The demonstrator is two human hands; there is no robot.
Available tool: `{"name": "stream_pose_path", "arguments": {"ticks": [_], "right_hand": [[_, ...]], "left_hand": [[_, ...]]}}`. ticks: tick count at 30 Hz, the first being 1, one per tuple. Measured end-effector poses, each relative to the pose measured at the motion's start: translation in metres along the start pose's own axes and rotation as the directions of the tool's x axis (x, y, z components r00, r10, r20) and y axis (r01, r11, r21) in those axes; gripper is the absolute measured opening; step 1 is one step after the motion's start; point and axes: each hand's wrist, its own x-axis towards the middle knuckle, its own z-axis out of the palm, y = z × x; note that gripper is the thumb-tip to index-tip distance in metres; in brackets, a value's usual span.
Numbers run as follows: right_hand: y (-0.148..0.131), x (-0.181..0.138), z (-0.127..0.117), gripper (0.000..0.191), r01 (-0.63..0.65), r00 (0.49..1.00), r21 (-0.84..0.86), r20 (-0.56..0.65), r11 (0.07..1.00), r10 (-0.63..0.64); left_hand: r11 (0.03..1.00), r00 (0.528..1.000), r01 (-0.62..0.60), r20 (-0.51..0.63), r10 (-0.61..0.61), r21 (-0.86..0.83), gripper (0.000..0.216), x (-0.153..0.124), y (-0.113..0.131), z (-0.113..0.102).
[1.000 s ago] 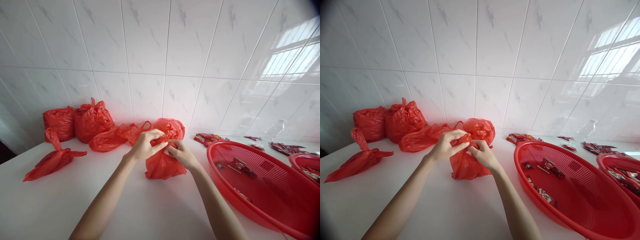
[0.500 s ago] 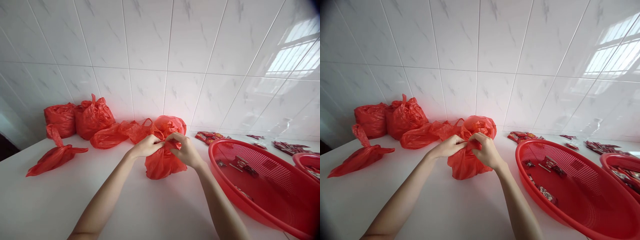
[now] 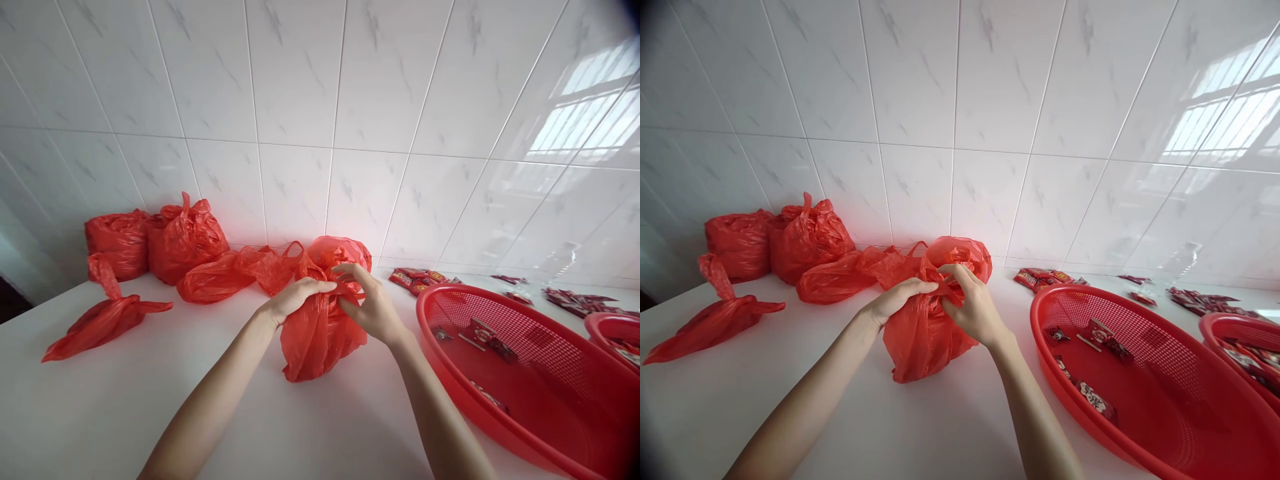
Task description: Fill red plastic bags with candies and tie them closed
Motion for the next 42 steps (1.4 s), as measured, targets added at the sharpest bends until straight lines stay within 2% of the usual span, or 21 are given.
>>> {"name": "stream_pose_path", "arguments": {"ticks": [3,6,9,12,15,18,20,22,26,30,33,35,38,40,42], "right_hand": [[-0.001,0.0,-0.002,0.041,0.101,0.994,-0.068,-0.043,0.993,-0.104],[0.001,0.0,0.003,0.031,0.18,0.982,-0.16,-0.028,0.971,-0.187],[0.006,0.0,0.01,0.023,0.219,0.972,-0.241,-0.033,0.946,-0.233],[0.006,-0.001,0.008,0.023,0.222,0.964,-0.252,-0.088,0.942,-0.251],[-0.001,-0.001,-0.002,0.022,0.212,0.955,-0.197,-0.165,0.957,-0.246],[-0.007,-0.001,-0.015,0.021,0.179,0.949,-0.121,-0.242,0.976,-0.204],[-0.008,-0.001,-0.022,0.022,0.14,0.96,-0.082,-0.234,0.987,-0.156],[-0.006,-0.001,-0.024,0.022,0.111,0.977,-0.063,-0.178,0.992,-0.12],[-0.004,-0.001,-0.021,0.022,0.096,0.989,-0.059,-0.106,0.994,-0.101],[-0.006,0.001,-0.016,0.022,0.032,0.993,-0.043,-0.111,0.999,-0.037],[-0.003,0.002,-0.013,0.038,-0.112,0.989,-0.003,-0.101,0.994,0.112],[0.0,0.002,-0.01,0.05,-0.236,0.969,0.043,-0.068,0.971,0.238],[0.0,0.003,-0.006,0.038,-0.361,0.933,0.128,0.035,0.924,0.359],[-0.003,0.004,-0.003,0.037,-0.383,0.923,0.279,0.104,0.88,0.369],[-0.007,0.005,0.0,0.035,-0.377,0.924,0.481,0.137,0.791,0.357]], "left_hand": [[0.991,0.996,0.002,-0.085,-0.014,-0.137,0.026,0.004,-0.005,-0.002],[0.982,0.989,-0.046,-0.145,0.019,-0.183,0.027,0.009,-0.011,-0.005],[0.982,0.99,-0.031,-0.141,0.005,-0.184,0.033,0.013,-0.014,-0.01],[0.987,0.991,0.014,-0.132,-0.036,-0.158,0.039,0.017,-0.013,-0.018],[0.993,0.987,-0.084,-0.147,0.071,-0.083,0.022,0.022,-0.011,-0.031],[0.985,0.971,-0.174,-0.169,0.171,-0.001,0.014,0.025,-0.01,-0.047],[0.987,0.975,-0.159,-0.155,0.16,0.016,0.017,0.025,-0.011,-0.055],[0.99,0.988,-0.123,-0.086,0.128,0.062,0.023,0.023,-0.01,-0.058],[0.964,0.992,-0.116,0.07,0.102,0.24,0.041,0.013,-0.001,-0.043],[0.876,0.977,-0.205,0.151,0.153,0.436,0.045,-0.003,0.009,-0.013],[0.815,0.959,-0.274,0.086,0.268,0.511,0.027,-0.01,0.011,0.002],[0.797,0.939,-0.304,0.025,0.342,0.521,0.025,-0.011,0.011,0.005],[0.786,0.914,-0.332,-0.029,0.405,0.521,0.031,-0.01,0.011,0.001],[0.752,0.894,-0.327,-0.071,0.442,0.572,0.033,-0.012,0.013,-0.003],[0.714,0.855,-0.304,-0.149,0.496,0.631,0.033,-0.016,0.017,-0.005]]}}
